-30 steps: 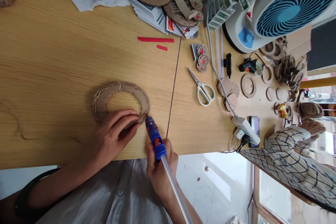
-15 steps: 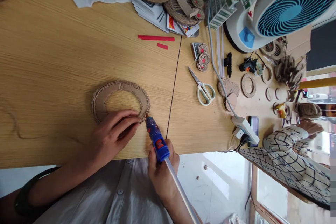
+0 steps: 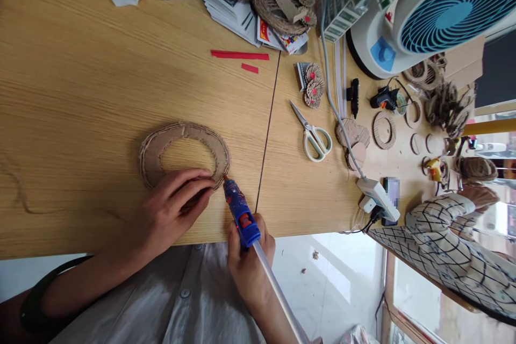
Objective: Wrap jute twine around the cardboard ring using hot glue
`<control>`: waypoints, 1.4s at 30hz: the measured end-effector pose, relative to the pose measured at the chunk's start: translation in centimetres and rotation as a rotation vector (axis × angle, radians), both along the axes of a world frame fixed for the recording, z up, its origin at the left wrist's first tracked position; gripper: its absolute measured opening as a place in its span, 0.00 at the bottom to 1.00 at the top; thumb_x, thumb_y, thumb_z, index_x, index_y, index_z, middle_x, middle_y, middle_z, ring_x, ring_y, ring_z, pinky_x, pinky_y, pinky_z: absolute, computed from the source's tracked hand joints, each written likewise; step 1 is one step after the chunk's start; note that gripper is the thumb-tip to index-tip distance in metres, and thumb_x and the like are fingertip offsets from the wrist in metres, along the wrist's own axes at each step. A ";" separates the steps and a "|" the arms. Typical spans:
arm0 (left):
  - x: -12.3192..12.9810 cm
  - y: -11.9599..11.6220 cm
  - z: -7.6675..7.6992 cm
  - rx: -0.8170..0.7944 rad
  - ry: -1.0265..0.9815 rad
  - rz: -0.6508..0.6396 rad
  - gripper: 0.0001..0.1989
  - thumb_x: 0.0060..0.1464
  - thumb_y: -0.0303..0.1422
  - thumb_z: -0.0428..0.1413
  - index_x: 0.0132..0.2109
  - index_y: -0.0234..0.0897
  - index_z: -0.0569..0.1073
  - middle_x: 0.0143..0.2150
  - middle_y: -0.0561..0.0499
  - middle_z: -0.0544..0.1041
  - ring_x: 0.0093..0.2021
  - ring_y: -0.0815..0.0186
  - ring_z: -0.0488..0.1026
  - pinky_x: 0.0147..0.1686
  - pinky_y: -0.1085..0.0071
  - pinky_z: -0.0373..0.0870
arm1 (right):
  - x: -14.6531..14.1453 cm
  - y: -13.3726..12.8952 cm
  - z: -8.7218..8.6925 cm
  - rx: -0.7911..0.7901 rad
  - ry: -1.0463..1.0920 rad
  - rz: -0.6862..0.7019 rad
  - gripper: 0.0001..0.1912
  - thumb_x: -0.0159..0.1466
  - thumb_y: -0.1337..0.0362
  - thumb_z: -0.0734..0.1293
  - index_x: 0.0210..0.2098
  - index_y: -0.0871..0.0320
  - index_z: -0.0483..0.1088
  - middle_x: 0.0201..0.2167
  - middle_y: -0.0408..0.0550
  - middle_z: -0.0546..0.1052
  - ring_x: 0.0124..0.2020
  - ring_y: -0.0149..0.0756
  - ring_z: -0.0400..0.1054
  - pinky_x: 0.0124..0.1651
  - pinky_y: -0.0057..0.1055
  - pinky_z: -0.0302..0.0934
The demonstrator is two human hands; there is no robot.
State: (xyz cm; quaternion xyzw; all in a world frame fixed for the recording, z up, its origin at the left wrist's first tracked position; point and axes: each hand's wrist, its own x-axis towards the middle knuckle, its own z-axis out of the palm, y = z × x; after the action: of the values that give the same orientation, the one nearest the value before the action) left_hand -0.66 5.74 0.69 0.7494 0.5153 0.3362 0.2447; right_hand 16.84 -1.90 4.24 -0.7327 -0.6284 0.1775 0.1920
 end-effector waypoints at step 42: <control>0.6 0.0 1.0 0.082 0.071 -0.077 0.14 0.63 0.25 0.55 0.55 0.38 0.71 0.49 0.47 0.75 0.48 0.63 0.74 0.50 0.65 0.74 | 1.0 -0.2 -0.6 0.110 0.079 -0.072 0.13 0.68 0.57 0.63 0.36 0.59 0.74 0.28 0.51 0.81 0.27 0.39 0.76 0.29 0.31 0.70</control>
State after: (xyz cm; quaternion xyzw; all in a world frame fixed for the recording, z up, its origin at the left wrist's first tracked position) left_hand -0.07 5.76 1.69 0.7895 0.4803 0.3205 0.2081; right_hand 17.86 -2.08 3.64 -0.7356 -0.6023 0.1643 0.2631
